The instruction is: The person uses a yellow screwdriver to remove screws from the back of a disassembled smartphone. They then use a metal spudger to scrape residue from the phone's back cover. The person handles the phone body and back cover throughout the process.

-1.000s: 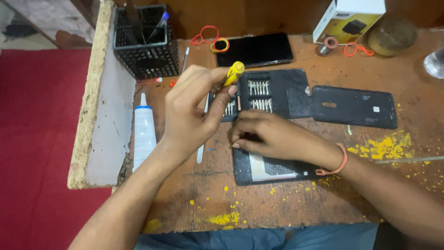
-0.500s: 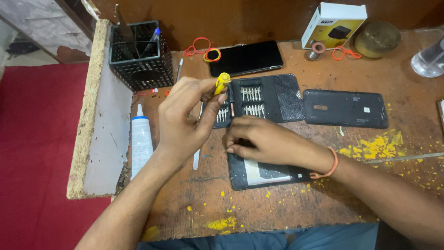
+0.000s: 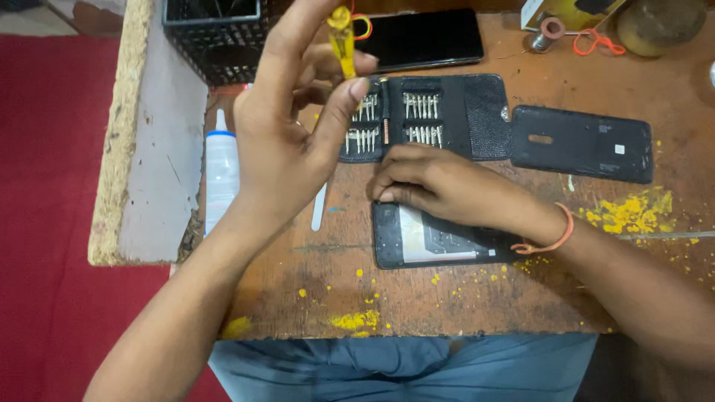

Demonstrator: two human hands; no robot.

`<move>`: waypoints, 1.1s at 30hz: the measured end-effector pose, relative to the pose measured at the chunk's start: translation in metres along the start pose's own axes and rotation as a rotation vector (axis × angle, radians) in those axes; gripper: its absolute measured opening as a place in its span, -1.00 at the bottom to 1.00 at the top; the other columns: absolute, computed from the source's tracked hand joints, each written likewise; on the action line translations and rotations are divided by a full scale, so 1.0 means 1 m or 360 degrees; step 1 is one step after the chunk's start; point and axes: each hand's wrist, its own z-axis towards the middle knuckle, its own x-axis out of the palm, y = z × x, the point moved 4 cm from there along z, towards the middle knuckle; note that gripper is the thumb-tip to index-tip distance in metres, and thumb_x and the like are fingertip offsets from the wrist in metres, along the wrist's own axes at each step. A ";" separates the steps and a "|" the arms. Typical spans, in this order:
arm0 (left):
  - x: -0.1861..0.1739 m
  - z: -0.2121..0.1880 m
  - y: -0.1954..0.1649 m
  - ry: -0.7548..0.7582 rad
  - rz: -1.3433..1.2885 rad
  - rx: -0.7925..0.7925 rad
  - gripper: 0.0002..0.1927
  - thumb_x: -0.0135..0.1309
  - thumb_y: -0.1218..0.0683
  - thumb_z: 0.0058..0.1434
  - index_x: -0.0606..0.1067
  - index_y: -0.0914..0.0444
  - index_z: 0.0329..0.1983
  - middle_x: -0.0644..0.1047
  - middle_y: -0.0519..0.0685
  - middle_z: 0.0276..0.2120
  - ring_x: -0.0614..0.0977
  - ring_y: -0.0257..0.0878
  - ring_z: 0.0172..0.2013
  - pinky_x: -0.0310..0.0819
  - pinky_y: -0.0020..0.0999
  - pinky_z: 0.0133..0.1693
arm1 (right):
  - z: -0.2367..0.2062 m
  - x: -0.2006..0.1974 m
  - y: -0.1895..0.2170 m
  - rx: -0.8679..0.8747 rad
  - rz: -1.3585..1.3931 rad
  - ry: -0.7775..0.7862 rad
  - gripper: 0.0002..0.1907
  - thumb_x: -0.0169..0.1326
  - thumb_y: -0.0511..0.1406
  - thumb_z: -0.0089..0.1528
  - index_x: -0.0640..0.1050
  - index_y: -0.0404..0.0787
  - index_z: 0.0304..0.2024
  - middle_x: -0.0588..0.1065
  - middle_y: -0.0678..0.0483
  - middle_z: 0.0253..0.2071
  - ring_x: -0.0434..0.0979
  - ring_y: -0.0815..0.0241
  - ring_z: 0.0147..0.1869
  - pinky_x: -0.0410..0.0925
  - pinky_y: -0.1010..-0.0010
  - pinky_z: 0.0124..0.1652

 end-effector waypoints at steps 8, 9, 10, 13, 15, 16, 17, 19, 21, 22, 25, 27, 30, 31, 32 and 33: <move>0.001 -0.044 -0.035 0.0005 -0.0157 -0.0201 -0.43 0.07 0.38 0.57 0.06 0.29 0.46 0.35 0.04 0.30 0.66 -0.30 0.12 0.71 -0.52 0.05 | -0.002 -0.005 0.002 0.0120 0.0105 0.0091 -0.82 0.12 -0.31 0.30 0.60 -0.21 -0.07 0.51 0.07 -0.11 0.58 0.14 0.00 0.43 0.32 -0.03; 0.003 -0.050 -0.033 0.0001 -0.0153 -0.0227 -0.42 0.08 0.39 0.55 0.08 0.29 0.46 0.39 0.01 0.25 0.66 -0.29 0.12 0.72 -0.51 0.05 | -0.002 -0.004 0.002 0.0111 0.0091 0.0083 -0.81 0.13 -0.31 0.28 0.61 -0.20 -0.07 0.52 0.07 -0.12 0.59 0.14 -0.02 0.44 0.33 -0.05; 0.005 -0.055 -0.030 0.0004 -0.0138 -0.0254 -0.43 0.09 0.39 0.54 0.10 0.28 0.45 0.42 0.01 0.22 0.67 -0.27 0.12 0.73 -0.50 0.05 | -0.002 -0.004 0.001 0.0105 0.0076 0.0075 -0.80 0.15 -0.31 0.26 0.62 -0.18 -0.07 0.53 0.08 -0.12 0.59 0.14 -0.03 0.45 0.33 -0.07; 0.011 -0.066 -0.021 0.0035 -0.0091 -0.0331 -0.47 0.10 0.38 0.51 0.17 0.26 0.42 0.46 0.04 0.19 0.69 -0.26 0.09 0.74 -0.47 0.04 | -0.003 -0.005 0.000 0.0029 0.0072 0.0036 -0.82 0.15 -0.33 0.27 0.63 -0.18 -0.07 0.55 0.08 -0.12 0.62 0.14 -0.07 0.47 0.33 -0.08; 0.013 -0.071 -0.017 0.0076 -0.0101 -0.0371 -0.48 0.12 0.36 0.52 0.20 0.25 0.41 0.51 0.02 0.15 0.71 -0.30 0.05 0.73 -0.47 0.04 | -0.004 -0.005 -0.001 0.0042 0.0046 0.0030 -0.83 0.17 -0.33 0.27 0.63 -0.20 -0.10 0.54 0.07 -0.15 0.63 0.12 -0.08 0.47 0.32 -0.10; 0.014 -0.072 -0.016 0.0088 -0.0098 -0.0367 -0.48 0.12 0.35 0.52 0.21 0.24 0.41 0.53 0.01 0.13 0.72 -0.31 0.04 0.73 -0.48 0.04 | -0.004 -0.005 -0.002 0.0048 0.0031 0.0027 -0.84 0.17 -0.33 0.27 0.63 -0.21 -0.11 0.54 0.06 -0.16 0.63 0.12 -0.09 0.47 0.32 -0.11; 0.014 -0.073 -0.015 0.0100 -0.0094 -0.0363 -0.48 0.13 0.35 0.52 0.21 0.23 0.42 0.56 -0.01 0.11 0.73 -0.33 0.03 0.73 -0.49 0.04 | -0.005 -0.005 -0.003 0.0060 0.0034 0.0034 -0.84 0.17 -0.33 0.26 0.63 -0.21 -0.11 0.54 0.06 -0.16 0.64 0.12 -0.09 0.48 0.32 -0.11; 0.016 -0.075 -0.016 0.0098 -0.0074 -0.0320 -0.47 0.12 0.35 0.51 0.23 0.22 0.43 0.56 -0.01 0.09 0.72 -0.33 0.03 0.72 -0.49 0.04 | -0.005 -0.004 -0.004 0.0087 0.0042 0.0050 -0.82 0.18 -0.33 0.25 0.63 -0.21 -0.10 0.54 0.06 -0.15 0.64 0.12 -0.11 0.48 0.33 -0.13; 0.018 -0.075 -0.016 0.0091 -0.0098 -0.0284 -0.50 0.11 0.36 0.51 0.23 0.23 0.40 0.53 0.04 0.10 0.70 -0.29 0.07 0.72 -0.47 0.07 | -0.005 -0.004 -0.005 0.0108 0.0039 0.0050 -0.82 0.17 -0.33 0.26 0.64 -0.18 -0.09 0.54 0.06 -0.17 0.64 0.12 -0.12 0.48 0.33 -0.15; 0.019 -0.075 -0.016 0.0089 -0.0107 -0.0271 -0.51 0.10 0.37 0.51 0.23 0.24 0.39 0.52 0.05 0.11 0.69 -0.28 0.09 0.72 -0.46 0.09 | -0.005 -0.004 -0.005 0.0115 0.0036 0.0048 -0.82 0.17 -0.33 0.26 0.64 -0.17 -0.08 0.55 0.06 -0.17 0.64 0.12 -0.13 0.48 0.33 -0.16; 0.020 -0.075 -0.016 0.0096 -0.0115 -0.0250 -0.52 0.10 0.37 0.51 0.24 0.25 0.38 0.52 0.06 0.11 0.68 -0.27 0.10 0.71 -0.45 0.10 | -0.005 -0.005 -0.003 0.0027 0.0057 0.0016 -0.83 0.17 -0.33 0.28 0.63 -0.17 -0.08 0.55 0.05 -0.12 0.65 0.12 -0.07 0.50 0.34 -0.10; 0.020 -0.075 -0.016 0.0111 -0.0104 -0.0245 -0.52 0.11 0.38 0.51 0.24 0.25 0.38 0.53 0.04 0.10 0.68 -0.28 0.09 0.71 -0.45 0.09 | -0.005 -0.005 -0.002 -0.0006 0.0051 0.0002 -0.82 0.17 -0.34 0.27 0.64 -0.15 -0.06 0.55 0.06 -0.12 0.65 0.11 -0.06 0.49 0.34 -0.10; 0.020 -0.075 -0.017 0.0111 -0.0095 -0.0227 -0.52 0.11 0.38 0.51 0.25 0.25 0.38 0.53 0.04 0.10 0.68 -0.28 0.09 0.71 -0.46 0.10 | -0.005 -0.005 -0.002 -0.0031 0.0036 0.0004 -0.80 0.18 -0.34 0.26 0.64 -0.14 -0.05 0.55 0.05 -0.12 0.64 0.10 -0.08 0.49 0.33 -0.11; 0.020 -0.075 -0.017 0.0110 -0.0092 -0.0222 -0.52 0.11 0.38 0.51 0.25 0.25 0.38 0.52 0.04 0.10 0.68 -0.28 0.09 0.71 -0.46 0.10 | -0.005 -0.005 -0.001 -0.0037 0.0028 0.0005 -0.79 0.18 -0.34 0.26 0.64 -0.14 -0.05 0.55 0.05 -0.12 0.64 0.10 -0.09 0.49 0.33 -0.12; 0.020 -0.075 -0.017 0.0108 -0.0090 -0.0218 -0.52 0.10 0.38 0.51 0.25 0.25 0.38 0.52 0.04 0.10 0.67 -0.28 0.09 0.71 -0.46 0.10 | -0.004 -0.005 -0.001 -0.0033 0.0033 0.0006 -0.79 0.18 -0.34 0.26 0.64 -0.14 -0.05 0.55 0.05 -0.12 0.64 0.10 -0.09 0.49 0.33 -0.11; 0.020 -0.075 -0.018 0.0109 -0.0087 -0.0220 -0.52 0.10 0.38 0.51 0.25 0.25 0.38 0.52 0.04 0.10 0.67 -0.28 0.10 0.71 -0.46 0.10 | -0.004 -0.005 -0.001 -0.0028 0.0038 0.0006 -0.79 0.18 -0.34 0.26 0.64 -0.14 -0.05 0.55 0.05 -0.12 0.64 0.10 -0.09 0.50 0.33 -0.11</move>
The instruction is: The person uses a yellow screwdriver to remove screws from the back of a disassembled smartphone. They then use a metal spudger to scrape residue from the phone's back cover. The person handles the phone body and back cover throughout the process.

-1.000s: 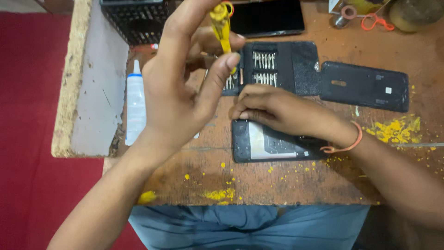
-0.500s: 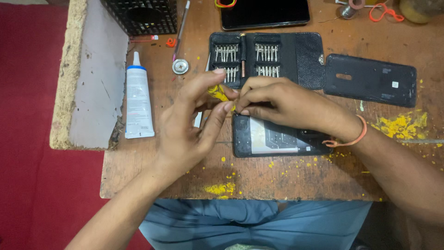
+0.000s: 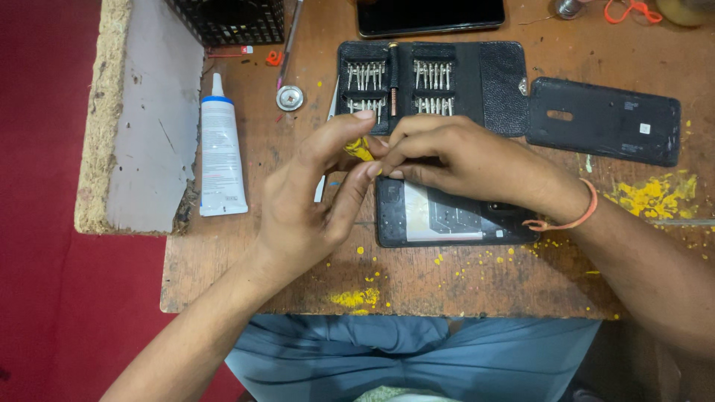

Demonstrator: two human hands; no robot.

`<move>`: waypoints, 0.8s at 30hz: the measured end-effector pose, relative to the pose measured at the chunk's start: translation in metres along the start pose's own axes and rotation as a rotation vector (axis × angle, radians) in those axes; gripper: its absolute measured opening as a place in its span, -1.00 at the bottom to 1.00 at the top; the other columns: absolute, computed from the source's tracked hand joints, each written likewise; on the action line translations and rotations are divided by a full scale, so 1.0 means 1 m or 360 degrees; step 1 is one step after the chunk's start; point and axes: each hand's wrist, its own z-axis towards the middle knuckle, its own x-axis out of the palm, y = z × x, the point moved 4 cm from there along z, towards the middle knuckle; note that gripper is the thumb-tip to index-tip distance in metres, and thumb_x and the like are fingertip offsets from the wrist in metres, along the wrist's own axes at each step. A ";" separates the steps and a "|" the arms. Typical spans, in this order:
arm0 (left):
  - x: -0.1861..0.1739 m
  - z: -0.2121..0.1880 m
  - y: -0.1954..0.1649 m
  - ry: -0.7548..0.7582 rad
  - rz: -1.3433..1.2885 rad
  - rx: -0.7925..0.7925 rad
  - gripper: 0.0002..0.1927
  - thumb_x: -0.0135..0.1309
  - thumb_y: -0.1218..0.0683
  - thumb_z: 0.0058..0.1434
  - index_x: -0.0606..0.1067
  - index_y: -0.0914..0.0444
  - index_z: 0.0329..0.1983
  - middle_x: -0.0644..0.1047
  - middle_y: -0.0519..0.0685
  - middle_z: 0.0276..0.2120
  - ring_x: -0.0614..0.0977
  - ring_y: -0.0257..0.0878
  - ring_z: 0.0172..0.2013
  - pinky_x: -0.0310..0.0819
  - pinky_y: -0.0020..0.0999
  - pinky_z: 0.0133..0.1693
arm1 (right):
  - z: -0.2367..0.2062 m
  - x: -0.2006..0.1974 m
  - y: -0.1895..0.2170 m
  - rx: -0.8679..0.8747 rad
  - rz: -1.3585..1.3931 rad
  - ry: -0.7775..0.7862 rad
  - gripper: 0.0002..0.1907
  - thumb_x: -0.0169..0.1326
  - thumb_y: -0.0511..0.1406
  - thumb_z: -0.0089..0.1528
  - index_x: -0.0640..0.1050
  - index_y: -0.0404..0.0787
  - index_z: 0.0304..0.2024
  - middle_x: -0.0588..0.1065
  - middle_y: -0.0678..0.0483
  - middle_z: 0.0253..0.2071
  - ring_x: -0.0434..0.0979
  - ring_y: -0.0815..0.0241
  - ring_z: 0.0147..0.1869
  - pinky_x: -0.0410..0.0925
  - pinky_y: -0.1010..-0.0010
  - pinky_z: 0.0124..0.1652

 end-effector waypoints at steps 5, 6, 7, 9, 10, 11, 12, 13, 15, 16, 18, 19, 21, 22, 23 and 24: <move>-0.001 0.001 0.000 -0.0019 0.0023 0.0011 -0.53 0.11 0.38 0.51 0.25 0.25 0.37 0.51 0.06 0.13 0.67 -0.28 0.11 0.71 -0.47 0.10 | -0.001 0.000 -0.001 0.0041 -0.0002 0.0013 -0.82 0.19 -0.34 0.25 0.64 -0.16 -0.08 0.56 0.06 -0.13 0.65 0.11 -0.08 0.50 0.33 -0.12; -0.001 0.001 0.001 -0.0013 0.0008 0.0002 -0.52 0.10 0.38 0.52 0.25 0.25 0.38 0.52 0.05 0.12 0.67 -0.28 0.11 0.71 -0.47 0.10 | -0.001 0.000 0.000 0.0022 -0.0001 0.0006 -0.82 0.19 -0.34 0.25 0.63 -0.17 -0.09 0.56 0.05 -0.13 0.65 0.10 -0.07 0.50 0.33 -0.10; -0.001 0.001 0.001 -0.0010 0.0009 0.0003 -0.52 0.10 0.38 0.51 0.24 0.25 0.38 0.51 0.05 0.12 0.67 -0.28 0.11 0.71 -0.47 0.10 | -0.001 0.000 0.000 0.0003 0.0000 -0.0002 -0.82 0.19 -0.35 0.25 0.63 -0.19 -0.09 0.56 0.05 -0.12 0.65 0.09 -0.06 0.50 0.32 -0.09; -0.001 0.001 0.000 -0.0004 0.0024 0.0014 -0.52 0.10 0.39 0.51 0.24 0.25 0.38 0.50 0.07 0.13 0.67 -0.27 0.11 0.71 -0.47 0.10 | -0.001 0.000 0.000 -0.0001 -0.0005 -0.0002 -0.82 0.19 -0.35 0.25 0.63 -0.19 -0.09 0.56 0.04 -0.12 0.64 0.08 -0.07 0.49 0.31 -0.10; -0.001 0.001 0.000 -0.0008 0.0036 0.0025 -0.52 0.10 0.39 0.51 0.24 0.25 0.38 0.50 0.07 0.14 0.67 -0.26 0.11 0.71 -0.47 0.09 | -0.001 -0.001 0.000 -0.0003 -0.0009 -0.0004 -0.82 0.19 -0.35 0.25 0.63 -0.18 -0.08 0.56 0.04 -0.12 0.64 0.07 -0.07 0.49 0.30 -0.10; -0.001 0.001 -0.001 -0.0013 0.0047 0.0036 -0.52 0.11 0.39 0.51 0.24 0.25 0.37 0.50 0.07 0.14 0.67 -0.26 0.11 0.71 -0.47 0.09 | -0.001 0.000 0.000 0.0002 -0.0021 0.0002 -0.82 0.19 -0.35 0.25 0.63 -0.18 -0.09 0.56 0.04 -0.13 0.64 0.08 -0.07 0.49 0.30 -0.11; -0.002 0.001 -0.001 -0.0023 0.0055 0.0046 -0.51 0.11 0.39 0.51 0.23 0.25 0.38 0.50 0.07 0.14 0.68 -0.27 0.11 0.71 -0.48 0.09 | -0.001 0.000 0.000 0.0008 -0.0032 0.0009 -0.82 0.20 -0.35 0.24 0.63 -0.18 -0.09 0.56 0.05 -0.13 0.64 0.08 -0.08 0.49 0.29 -0.11; -0.002 0.001 -0.001 -0.0022 0.0050 0.0047 -0.51 0.11 0.38 0.52 0.23 0.25 0.38 0.51 0.06 0.13 0.68 -0.28 0.10 0.71 -0.49 0.08 | -0.001 0.000 0.000 0.0014 -0.0045 0.0014 -0.82 0.20 -0.34 0.24 0.63 -0.18 -0.09 0.56 0.05 -0.14 0.64 0.08 -0.08 0.48 0.29 -0.11; -0.002 0.001 -0.001 -0.0008 0.0026 0.0036 -0.51 0.11 0.38 0.52 0.23 0.24 0.38 0.52 0.04 0.11 0.69 -0.29 0.08 0.72 -0.50 0.07 | 0.000 0.000 0.001 -0.0024 -0.0039 0.0000 -0.80 0.19 -0.35 0.24 0.63 -0.17 -0.06 0.56 0.05 -0.11 0.63 0.08 -0.06 0.49 0.29 -0.10; -0.002 0.001 -0.002 0.0001 0.0019 0.0028 -0.52 0.11 0.38 0.52 0.23 0.24 0.38 0.53 0.04 0.09 0.69 -0.29 0.07 0.72 -0.50 0.07 | 0.000 0.000 0.002 -0.0044 -0.0033 -0.0006 -0.79 0.18 -0.35 0.24 0.63 -0.16 -0.05 0.56 0.05 -0.10 0.63 0.08 -0.06 0.49 0.30 -0.10; -0.001 0.000 -0.002 0.0019 0.0018 0.0016 -0.52 0.11 0.38 0.52 0.24 0.25 0.38 0.54 0.03 0.07 0.69 -0.29 0.06 0.71 -0.49 0.08 | 0.000 0.000 0.000 0.0044 -0.0012 0.0025 -0.78 0.19 -0.34 0.24 0.65 -0.12 -0.05 0.56 0.06 -0.13 0.64 0.11 -0.10 0.49 0.31 -0.13; -0.001 0.000 -0.002 0.0023 0.0027 0.0016 -0.52 0.11 0.38 0.51 0.24 0.26 0.38 0.55 0.04 0.06 0.69 -0.28 0.06 0.70 -0.48 0.08 | 0.000 0.001 0.000 0.0090 -0.0003 0.0041 -0.78 0.19 -0.34 0.24 0.65 -0.10 -0.04 0.56 0.07 -0.15 0.65 0.12 -0.12 0.49 0.31 -0.15; -0.001 0.001 -0.002 0.0029 0.0051 0.0018 -0.52 0.11 0.38 0.51 0.25 0.26 0.38 0.56 0.04 0.05 0.70 -0.28 0.06 0.70 -0.47 0.09 | 0.000 0.000 0.000 0.0079 -0.0008 0.0037 -0.77 0.19 -0.34 0.25 0.65 -0.10 -0.04 0.56 0.07 -0.14 0.64 0.12 -0.11 0.49 0.31 -0.14; -0.001 0.001 -0.002 0.0026 0.0065 0.0029 -0.52 0.11 0.37 0.51 0.25 0.26 0.37 0.56 0.04 0.05 0.69 -0.28 0.06 0.69 -0.47 0.09 | 0.000 0.000 0.001 0.0072 -0.0012 0.0034 -0.77 0.19 -0.34 0.25 0.65 -0.10 -0.03 0.56 0.07 -0.14 0.64 0.12 -0.11 0.49 0.31 -0.14; -0.001 0.001 -0.002 0.0024 0.0078 0.0040 -0.53 0.11 0.37 0.51 0.25 0.26 0.37 0.56 0.04 0.05 0.69 -0.27 0.06 0.69 -0.47 0.09 | 0.000 0.000 0.001 0.0046 -0.0015 0.0023 -0.78 0.19 -0.35 0.25 0.65 -0.11 -0.04 0.56 0.06 -0.13 0.64 0.11 -0.10 0.49 0.31 -0.13; -0.001 0.001 -0.002 0.0019 0.0089 0.0059 -0.53 0.11 0.37 0.51 0.25 0.26 0.37 0.56 0.04 0.05 0.69 -0.27 0.07 0.69 -0.47 0.10 | 0.000 -0.001 0.002 0.0020 -0.0018 0.0012 -0.78 0.19 -0.35 0.25 0.64 -0.12 -0.04 0.56 0.05 -0.11 0.64 0.10 -0.08 0.49 0.31 -0.12</move>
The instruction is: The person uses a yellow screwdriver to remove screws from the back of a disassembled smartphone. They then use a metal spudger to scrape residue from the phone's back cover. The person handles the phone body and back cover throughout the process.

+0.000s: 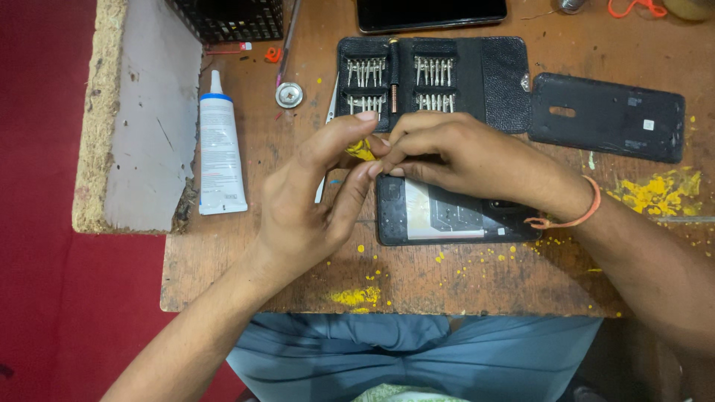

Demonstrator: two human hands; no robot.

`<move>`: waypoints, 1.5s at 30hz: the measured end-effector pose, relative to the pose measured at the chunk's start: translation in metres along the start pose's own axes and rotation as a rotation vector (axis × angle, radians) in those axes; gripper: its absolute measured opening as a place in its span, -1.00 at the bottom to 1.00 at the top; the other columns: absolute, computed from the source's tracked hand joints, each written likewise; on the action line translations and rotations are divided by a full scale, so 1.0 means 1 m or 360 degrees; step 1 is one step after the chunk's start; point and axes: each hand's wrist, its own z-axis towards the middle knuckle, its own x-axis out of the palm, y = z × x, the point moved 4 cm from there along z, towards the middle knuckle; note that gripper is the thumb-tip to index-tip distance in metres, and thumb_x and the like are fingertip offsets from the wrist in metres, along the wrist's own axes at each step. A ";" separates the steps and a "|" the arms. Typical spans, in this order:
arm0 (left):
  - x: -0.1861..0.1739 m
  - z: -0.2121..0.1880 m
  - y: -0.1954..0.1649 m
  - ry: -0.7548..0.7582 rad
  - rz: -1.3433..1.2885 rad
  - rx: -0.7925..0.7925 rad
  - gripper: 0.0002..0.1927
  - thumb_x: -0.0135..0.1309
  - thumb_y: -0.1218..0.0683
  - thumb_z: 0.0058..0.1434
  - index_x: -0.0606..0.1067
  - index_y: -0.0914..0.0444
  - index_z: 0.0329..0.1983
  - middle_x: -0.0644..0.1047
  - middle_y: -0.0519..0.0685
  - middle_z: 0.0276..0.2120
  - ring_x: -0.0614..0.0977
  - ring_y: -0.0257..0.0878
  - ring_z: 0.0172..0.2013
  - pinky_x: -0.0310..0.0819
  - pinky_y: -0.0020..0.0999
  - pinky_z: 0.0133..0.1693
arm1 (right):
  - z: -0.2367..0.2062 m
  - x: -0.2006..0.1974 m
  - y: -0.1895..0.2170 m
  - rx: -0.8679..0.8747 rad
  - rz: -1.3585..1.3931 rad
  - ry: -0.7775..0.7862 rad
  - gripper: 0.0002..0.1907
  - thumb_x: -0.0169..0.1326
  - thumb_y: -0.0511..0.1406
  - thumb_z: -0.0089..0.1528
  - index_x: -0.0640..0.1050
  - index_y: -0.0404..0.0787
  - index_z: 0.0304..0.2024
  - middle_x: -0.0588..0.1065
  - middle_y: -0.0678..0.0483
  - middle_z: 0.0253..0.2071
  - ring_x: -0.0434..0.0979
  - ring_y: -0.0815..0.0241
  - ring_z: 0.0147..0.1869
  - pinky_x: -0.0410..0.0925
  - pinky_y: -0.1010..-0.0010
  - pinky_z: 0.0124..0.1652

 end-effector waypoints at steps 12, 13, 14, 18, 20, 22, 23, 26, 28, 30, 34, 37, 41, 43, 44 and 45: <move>-0.001 0.000 -0.003 -0.0009 0.0025 0.0067 -0.52 0.14 0.36 0.51 0.24 0.25 0.37 0.56 0.03 0.04 0.68 -0.25 0.08 0.65 -0.45 0.11 | 0.000 0.001 -0.002 0.0017 -0.0006 0.0015 -0.77 0.19 -0.35 0.24 0.65 -0.12 -0.04 0.55 0.05 -0.11 0.63 0.10 -0.09 0.49 0.32 -0.12; -0.001 0.000 -0.003 -0.0004 0.0026 0.0071 -0.52 0.14 0.36 0.51 0.24 0.25 0.37 0.57 0.02 0.04 0.68 -0.26 0.08 0.65 -0.46 0.11 | 0.000 0.001 -0.002 0.0023 -0.0023 0.0022 -0.77 0.19 -0.35 0.24 0.65 -0.11 -0.03 0.54 0.05 -0.14 0.62 0.10 -0.11 0.48 0.30 -0.14; -0.001 0.000 -0.003 0.0002 0.0028 0.0074 -0.51 0.14 0.36 0.51 0.24 0.24 0.37 0.57 0.02 0.04 0.69 -0.26 0.08 0.65 -0.46 0.11 | 0.000 0.001 -0.002 0.0009 -0.0027 0.0021 -0.77 0.19 -0.35 0.25 0.65 -0.11 -0.03 0.54 0.06 -0.14 0.62 0.10 -0.11 0.47 0.30 -0.15; 0.000 -0.001 -0.003 -0.0006 0.0044 0.0062 -0.52 0.13 0.35 0.51 0.24 0.24 0.37 0.57 0.02 0.04 0.69 -0.25 0.08 0.65 -0.46 0.10 | 0.000 0.000 0.000 -0.0031 -0.0017 0.0010 -0.76 0.17 -0.34 0.25 0.64 -0.10 -0.02 0.53 0.07 -0.13 0.61 0.11 -0.11 0.47 0.30 -0.15; 0.000 -0.001 -0.004 -0.0007 0.0047 0.0066 -0.52 0.13 0.35 0.51 0.24 0.23 0.37 0.57 0.02 0.05 0.69 -0.25 0.08 0.66 -0.46 0.11 | 0.000 0.001 0.001 -0.0012 -0.0014 0.0015 -0.76 0.17 -0.33 0.25 0.65 -0.09 -0.02 0.53 0.08 -0.14 0.61 0.12 -0.12 0.47 0.31 -0.16; 0.000 0.000 -0.003 0.0006 0.0039 0.0064 -0.52 0.13 0.35 0.52 0.23 0.23 0.37 0.56 0.02 0.05 0.69 -0.25 0.09 0.67 -0.46 0.11 | 0.000 0.001 0.000 0.0031 -0.0023 0.0034 -0.76 0.18 -0.32 0.25 0.65 -0.08 -0.02 0.53 0.09 -0.17 0.61 0.13 -0.15 0.47 0.31 -0.18; 0.000 0.000 -0.003 0.0011 0.0036 0.0063 -0.52 0.13 0.35 0.52 0.23 0.23 0.38 0.56 0.02 0.05 0.69 -0.25 0.09 0.67 -0.46 0.12 | 0.000 0.001 0.000 0.0039 -0.0019 0.0035 -0.76 0.18 -0.32 0.25 0.65 -0.08 -0.02 0.53 0.09 -0.17 0.61 0.13 -0.15 0.47 0.31 -0.18; 0.000 0.000 -0.003 0.0017 0.0028 0.0064 -0.52 0.13 0.35 0.52 0.23 0.23 0.38 0.56 0.02 0.05 0.68 -0.25 0.10 0.67 -0.47 0.12 | 0.000 0.001 0.000 0.0029 -0.0021 0.0027 -0.76 0.18 -0.32 0.25 0.65 -0.08 -0.02 0.53 0.09 -0.16 0.61 0.13 -0.14 0.47 0.31 -0.17; 0.000 0.000 -0.003 0.0020 0.0029 0.0068 -0.52 0.13 0.35 0.52 0.23 0.23 0.38 0.56 0.03 0.06 0.68 -0.24 0.10 0.67 -0.47 0.12 | 0.000 0.001 0.001 -0.0027 -0.0040 0.0010 -0.77 0.17 -0.33 0.26 0.65 -0.09 -0.02 0.53 0.07 -0.15 0.61 0.10 -0.12 0.46 0.29 -0.15; 0.000 0.000 -0.003 0.0020 0.0032 0.0074 -0.52 0.13 0.36 0.51 0.23 0.24 0.37 0.56 0.03 0.05 0.68 -0.24 0.10 0.66 -0.46 0.12 | 0.000 0.001 0.000 -0.0024 -0.0043 0.0011 -0.77 0.17 -0.33 0.26 0.65 -0.10 -0.02 0.53 0.07 -0.15 0.61 0.10 -0.12 0.47 0.29 -0.15; -0.001 0.000 -0.004 0.0012 0.0072 0.0108 -0.51 0.14 0.36 0.50 0.23 0.24 0.37 0.56 0.03 0.05 0.68 -0.23 0.09 0.65 -0.46 0.12 | 0.000 0.001 0.000 -0.0037 -0.0031 -0.0001 -0.79 0.17 -0.33 0.27 0.64 -0.11 -0.04 0.53 0.06 -0.12 0.62 0.08 -0.09 0.47 0.30 -0.13; -0.001 0.001 -0.005 0.0006 0.0106 0.0123 -0.48 0.14 0.37 0.49 0.24 0.24 0.39 0.56 0.03 0.05 0.69 -0.22 0.08 0.64 -0.45 0.11 | 0.000 0.001 0.000 -0.0019 -0.0042 0.0003 -0.79 0.18 -0.33 0.26 0.65 -0.11 -0.04 0.54 0.05 -0.13 0.62 0.09 -0.09 0.47 0.30 -0.13; -0.002 0.001 -0.005 0.0001 0.0131 0.0131 -0.49 0.15 0.37 0.48 0.24 0.24 0.37 0.56 0.03 0.05 0.68 -0.22 0.09 0.64 -0.45 0.12 | 0.000 0.001 0.001 -0.0017 -0.0022 0.0002 -0.77 0.18 -0.34 0.25 0.64 -0.10 -0.03 0.55 0.07 -0.10 0.63 0.10 -0.06 0.48 0.31 -0.10; -0.002 0.001 -0.005 0.0004 0.0132 0.0119 -0.47 0.15 0.37 0.48 0.25 0.24 0.39 0.56 0.02 0.05 0.69 -0.22 0.09 0.64 -0.45 0.13 | 0.000 0.001 0.001 -0.0006 -0.0039 0.0017 -0.77 0.18 -0.34 0.25 0.65 -0.10 -0.03 0.55 0.07 -0.11 0.63 0.10 -0.07 0.48 0.31 -0.10; -0.002 0.001 -0.004 0.0004 0.0126 0.0112 -0.47 0.15 0.38 0.48 0.25 0.24 0.39 0.57 0.02 0.05 0.69 -0.22 0.09 0.64 -0.45 0.13 | 0.000 0.001 0.001 -0.0012 -0.0033 0.0013 -0.77 0.18 -0.35 0.25 0.65 -0.10 -0.02 0.55 0.07 -0.11 0.63 0.10 -0.07 0.48 0.31 -0.10; -0.002 0.001 -0.004 0.0003 0.0107 0.0101 -0.49 0.15 0.38 0.48 0.25 0.24 0.38 0.56 0.02 0.05 0.69 -0.23 0.09 0.64 -0.45 0.13 | 0.000 0.001 0.001 -0.0019 -0.0026 0.0010 -0.77 0.18 -0.35 0.25 0.64 -0.10 -0.02 0.55 0.07 -0.11 0.63 0.11 -0.07 0.49 0.32 -0.10</move>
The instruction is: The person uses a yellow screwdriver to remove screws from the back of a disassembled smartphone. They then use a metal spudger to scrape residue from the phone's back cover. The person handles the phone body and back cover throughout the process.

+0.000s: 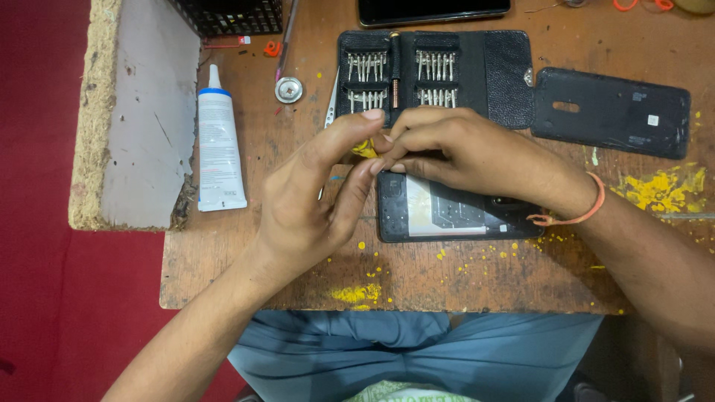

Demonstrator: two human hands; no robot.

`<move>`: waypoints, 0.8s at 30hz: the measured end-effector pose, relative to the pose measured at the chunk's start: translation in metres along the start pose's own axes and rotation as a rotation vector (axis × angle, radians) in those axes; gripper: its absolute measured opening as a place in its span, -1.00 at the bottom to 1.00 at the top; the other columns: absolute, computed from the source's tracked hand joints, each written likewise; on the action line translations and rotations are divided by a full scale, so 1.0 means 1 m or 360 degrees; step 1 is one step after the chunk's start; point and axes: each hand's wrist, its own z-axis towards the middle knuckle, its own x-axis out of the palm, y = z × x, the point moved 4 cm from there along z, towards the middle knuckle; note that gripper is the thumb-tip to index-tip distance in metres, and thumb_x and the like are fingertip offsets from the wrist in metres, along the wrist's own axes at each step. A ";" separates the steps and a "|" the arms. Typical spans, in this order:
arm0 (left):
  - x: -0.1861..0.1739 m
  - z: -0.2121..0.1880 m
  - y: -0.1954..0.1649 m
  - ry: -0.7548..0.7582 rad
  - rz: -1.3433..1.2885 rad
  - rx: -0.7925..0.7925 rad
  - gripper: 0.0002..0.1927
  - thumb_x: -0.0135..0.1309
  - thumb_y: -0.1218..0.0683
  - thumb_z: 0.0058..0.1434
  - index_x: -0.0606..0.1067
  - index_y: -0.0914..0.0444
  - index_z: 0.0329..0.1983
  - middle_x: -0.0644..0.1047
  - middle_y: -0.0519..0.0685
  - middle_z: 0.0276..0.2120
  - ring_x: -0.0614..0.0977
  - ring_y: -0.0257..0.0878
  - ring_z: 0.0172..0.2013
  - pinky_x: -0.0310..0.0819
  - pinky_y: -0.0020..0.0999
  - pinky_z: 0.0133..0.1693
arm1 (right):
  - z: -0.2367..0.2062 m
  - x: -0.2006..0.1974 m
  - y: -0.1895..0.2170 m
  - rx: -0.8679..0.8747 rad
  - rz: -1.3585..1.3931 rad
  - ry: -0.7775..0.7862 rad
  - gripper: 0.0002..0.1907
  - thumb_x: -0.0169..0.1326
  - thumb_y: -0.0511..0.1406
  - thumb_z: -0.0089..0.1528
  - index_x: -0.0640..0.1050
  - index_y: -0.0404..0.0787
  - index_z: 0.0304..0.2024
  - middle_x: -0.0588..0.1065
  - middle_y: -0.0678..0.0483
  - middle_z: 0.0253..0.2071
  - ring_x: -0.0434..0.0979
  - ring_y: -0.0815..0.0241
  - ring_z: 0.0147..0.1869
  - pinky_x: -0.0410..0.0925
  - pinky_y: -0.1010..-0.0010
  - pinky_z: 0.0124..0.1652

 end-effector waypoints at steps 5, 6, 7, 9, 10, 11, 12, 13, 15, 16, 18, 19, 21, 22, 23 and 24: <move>0.001 0.000 0.000 0.0006 -0.0027 -0.0013 -0.50 0.14 0.38 0.49 0.24 0.24 0.37 0.56 0.02 0.05 0.68 -0.23 0.10 0.64 -0.46 0.14 | 0.000 0.000 -0.001 -0.0002 0.0015 -0.0007 -0.77 0.19 -0.35 0.25 0.64 -0.10 -0.03 0.55 0.08 -0.12 0.64 0.12 -0.08 0.49 0.33 -0.11; 0.001 0.000 0.000 0.0010 -0.0036 -0.0012 -0.50 0.14 0.38 0.49 0.24 0.24 0.37 0.56 0.01 0.05 0.68 -0.23 0.11 0.65 -0.46 0.15 | 0.000 0.001 -0.001 0.0000 0.0006 -0.0001 -0.77 0.19 -0.34 0.24 0.65 -0.10 -0.03 0.55 0.08 -0.12 0.63 0.12 -0.09 0.49 0.33 -0.12; 0.001 0.000 0.000 0.0012 -0.0042 -0.0016 -0.50 0.14 0.38 0.49 0.24 0.24 0.37 0.56 0.01 0.06 0.68 -0.23 0.11 0.65 -0.47 0.15 | 0.000 0.001 -0.002 0.0003 -0.0003 0.0004 -0.77 0.20 -0.34 0.24 0.65 -0.10 -0.04 0.55 0.07 -0.13 0.63 0.12 -0.10 0.49 0.32 -0.12; 0.001 0.000 0.000 0.0012 -0.0051 -0.0028 -0.50 0.14 0.38 0.50 0.24 0.23 0.37 0.56 0.01 0.06 0.68 -0.24 0.11 0.64 -0.47 0.15 | 0.000 0.001 -0.002 0.0013 0.0004 0.0000 -0.78 0.20 -0.35 0.24 0.64 -0.12 -0.05 0.55 0.07 -0.11 0.64 0.12 -0.08 0.50 0.33 -0.11; 0.000 0.000 -0.001 0.0012 -0.0048 -0.0028 -0.50 0.13 0.38 0.50 0.24 0.23 0.37 0.56 0.01 0.06 0.68 -0.24 0.11 0.64 -0.47 0.15 | 0.000 0.001 -0.002 0.0018 0.0008 -0.0003 -0.79 0.20 -0.35 0.24 0.64 -0.13 -0.05 0.55 0.07 -0.10 0.64 0.12 -0.07 0.50 0.34 -0.11; 0.000 0.000 -0.001 0.0012 -0.0045 -0.0028 -0.50 0.13 0.38 0.50 0.24 0.23 0.37 0.57 0.01 0.06 0.68 -0.24 0.11 0.64 -0.47 0.15 | 0.000 0.000 -0.002 -0.0002 0.0009 -0.0009 -0.79 0.19 -0.35 0.25 0.63 -0.13 -0.05 0.55 0.06 -0.11 0.64 0.11 -0.07 0.50 0.34 -0.10; -0.001 0.000 -0.001 0.0013 -0.0034 -0.0019 -0.50 0.13 0.38 0.49 0.24 0.23 0.37 0.56 0.01 0.06 0.68 -0.23 0.11 0.63 -0.46 0.15 | 0.000 0.000 -0.001 -0.0023 0.0009 -0.0015 -0.79 0.19 -0.36 0.25 0.63 -0.13 -0.05 0.55 0.06 -0.11 0.64 0.11 -0.06 0.50 0.33 -0.10; -0.001 0.000 -0.001 0.0013 -0.0027 -0.0015 -0.50 0.13 0.39 0.49 0.24 0.23 0.37 0.56 0.01 0.06 0.68 -0.23 0.11 0.63 -0.46 0.14 | -0.001 -0.001 0.000 -0.0043 0.0010 -0.0021 -0.79 0.19 -0.36 0.25 0.63 -0.14 -0.05 0.55 0.06 -0.11 0.64 0.11 -0.06 0.50 0.33 -0.09; -0.001 0.000 -0.001 0.0010 -0.0015 -0.0011 -0.50 0.13 0.39 0.49 0.24 0.24 0.37 0.56 0.01 0.06 0.68 -0.23 0.10 0.62 -0.46 0.14 | -0.001 -0.001 0.000 -0.0062 -0.0001 -0.0019 -0.79 0.19 -0.37 0.24 0.63 -0.14 -0.05 0.55 0.06 -0.11 0.63 0.10 -0.06 0.50 0.32 -0.09; -0.001 0.000 -0.001 0.0011 -0.0017 -0.0016 -0.50 0.13 0.39 0.49 0.24 0.24 0.37 0.57 0.01 0.06 0.68 -0.23 0.10 0.62 -0.46 0.13 | -0.001 -0.001 0.001 -0.0071 -0.0005 -0.0019 -0.78 0.19 -0.37 0.24 0.63 -0.14 -0.05 0.55 0.05 -0.11 0.63 0.09 -0.06 0.50 0.32 -0.10; 0.000 0.000 -0.001 0.0011 -0.0025 -0.0026 -0.50 0.12 0.39 0.50 0.24 0.24 0.37 0.57 0.01 0.06 0.69 -0.24 0.09 0.63 -0.47 0.12 | -0.001 0.000 0.000 -0.0027 0.0002 0.0000 -0.78 0.19 -0.37 0.23 0.63 -0.14 -0.05 0.55 0.05 -0.12 0.64 0.09 -0.08 0.50 0.32 -0.12; 0.000 0.000 -0.001 0.0011 -0.0027 -0.0032 -0.50 0.12 0.39 0.50 0.24 0.24 0.38 0.57 0.01 0.06 0.69 -0.24 0.09 0.63 -0.47 0.12 | -0.001 0.000 -0.001 -0.0006 0.0006 0.0011 -0.78 0.19 -0.37 0.23 0.64 -0.15 -0.05 0.55 0.05 -0.12 0.64 0.09 -0.08 0.50 0.32 -0.13; 0.000 -0.001 -0.001 0.0010 -0.0026 -0.0042 -0.50 0.11 0.40 0.50 0.24 0.23 0.38 0.57 0.01 0.06 0.69 -0.25 0.09 0.63 -0.48 0.11 | -0.001 -0.001 0.000 -0.0022 -0.0004 -0.0004 -0.80 0.19 -0.37 0.24 0.63 -0.17 -0.07 0.54 0.04 -0.10 0.64 0.07 -0.06 0.50 0.31 -0.11; 0.001 -0.001 -0.001 0.0010 -0.0042 -0.0049 -0.51 0.10 0.40 0.51 0.24 0.23 0.38 0.57 0.01 0.06 0.69 -0.25 0.09 0.64 -0.48 0.11 | -0.001 -0.001 0.000 -0.0030 -0.0010 -0.0011 -0.82 0.19 -0.37 0.25 0.62 -0.18 -0.08 0.54 0.04 -0.09 0.64 0.06 -0.05 0.50 0.30 -0.10; 0.001 -0.002 0.000 0.0011 -0.0058 -0.0057 -0.51 0.09 0.41 0.51 0.24 0.23 0.38 0.57 0.02 0.06 0.69 -0.25 0.09 0.65 -0.48 0.12 | 0.000 -0.001 0.000 -0.0047 0.0008 -0.0015 -0.81 0.19 -0.37 0.25 0.62 -0.19 -0.07 0.54 0.03 -0.08 0.64 0.05 -0.04 0.50 0.30 -0.09; 0.001 -0.002 0.000 0.0014 -0.0095 -0.0071 -0.51 0.07 0.41 0.52 0.23 0.24 0.39 0.56 0.02 0.07 0.69 -0.25 0.10 0.66 -0.48 0.12 | -0.001 -0.001 0.000 -0.0061 0.0029 -0.0019 -0.80 0.18 -0.38 0.25 0.61 -0.20 -0.06 0.54 0.02 -0.07 0.64 0.04 -0.03 0.50 0.30 -0.08</move>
